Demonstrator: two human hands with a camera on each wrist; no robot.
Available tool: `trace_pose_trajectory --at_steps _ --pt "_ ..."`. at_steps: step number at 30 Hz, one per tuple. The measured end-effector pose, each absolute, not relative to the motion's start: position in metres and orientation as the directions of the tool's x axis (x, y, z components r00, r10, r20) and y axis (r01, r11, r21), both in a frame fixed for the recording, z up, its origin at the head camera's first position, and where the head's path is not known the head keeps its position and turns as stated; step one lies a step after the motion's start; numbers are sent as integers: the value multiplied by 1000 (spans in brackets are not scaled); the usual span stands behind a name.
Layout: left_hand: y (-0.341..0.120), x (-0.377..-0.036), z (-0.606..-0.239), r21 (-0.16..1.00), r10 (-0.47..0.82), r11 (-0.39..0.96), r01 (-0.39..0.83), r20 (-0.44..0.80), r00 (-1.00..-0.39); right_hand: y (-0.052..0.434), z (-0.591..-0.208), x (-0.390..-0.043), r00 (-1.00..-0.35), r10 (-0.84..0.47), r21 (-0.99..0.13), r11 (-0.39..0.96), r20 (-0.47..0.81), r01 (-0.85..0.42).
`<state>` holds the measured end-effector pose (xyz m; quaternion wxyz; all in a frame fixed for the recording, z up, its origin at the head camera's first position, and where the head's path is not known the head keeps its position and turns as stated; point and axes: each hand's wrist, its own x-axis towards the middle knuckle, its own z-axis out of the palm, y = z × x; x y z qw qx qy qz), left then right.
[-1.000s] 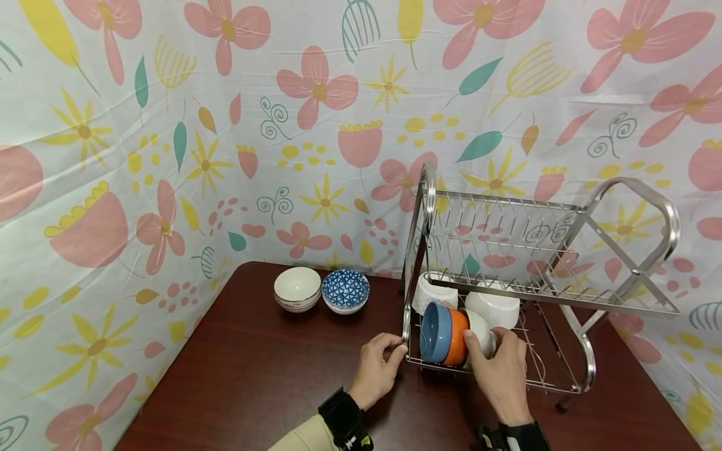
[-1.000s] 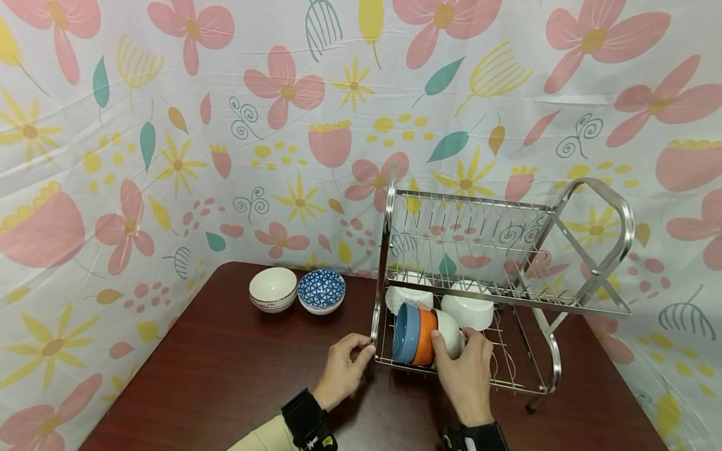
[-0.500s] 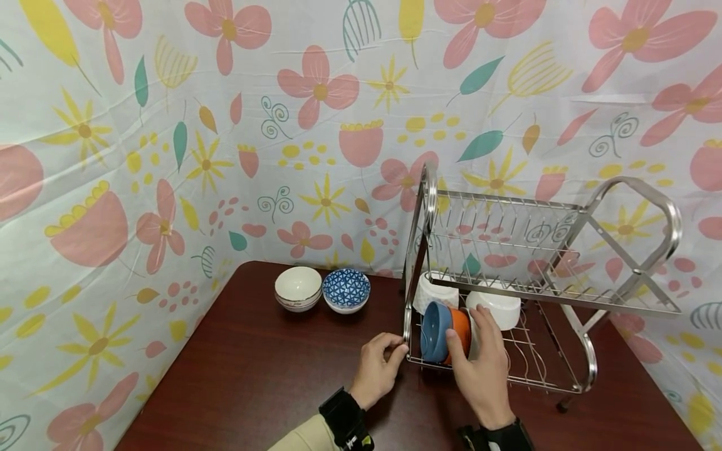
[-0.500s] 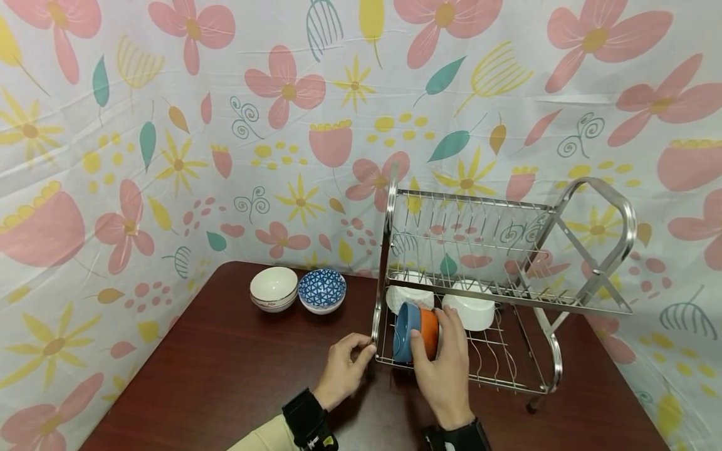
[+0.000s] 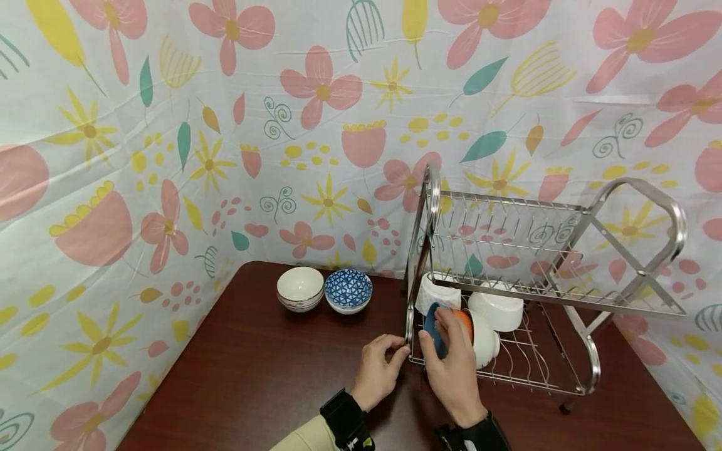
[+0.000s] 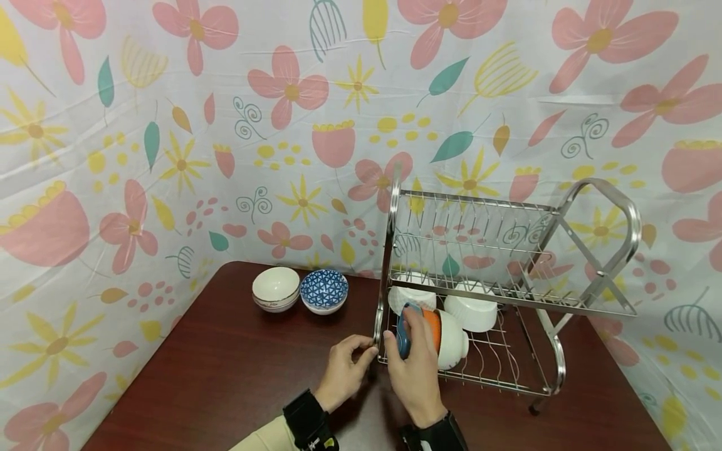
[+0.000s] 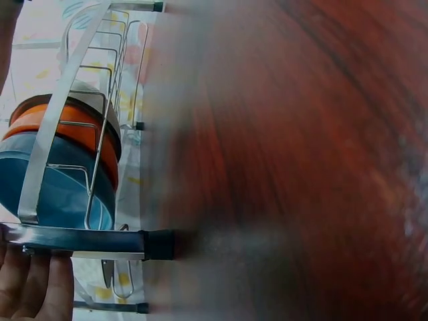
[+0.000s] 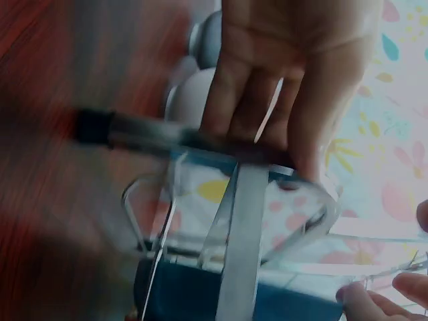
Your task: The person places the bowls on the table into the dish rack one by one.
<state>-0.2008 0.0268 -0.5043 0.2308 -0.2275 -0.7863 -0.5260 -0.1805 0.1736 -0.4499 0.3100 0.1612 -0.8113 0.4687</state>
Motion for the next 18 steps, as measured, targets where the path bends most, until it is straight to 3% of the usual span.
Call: trace_pose_trajectory --at_steps 9,18 --pt "24 -202 -503 726 112 361 586 590 -800 158 -446 -180 -901 0 -828 393 434 -399" --pt "21 -202 -503 752 115 352 557 555 -824 150 -456 -184 -927 25 -863 376 373 -337"
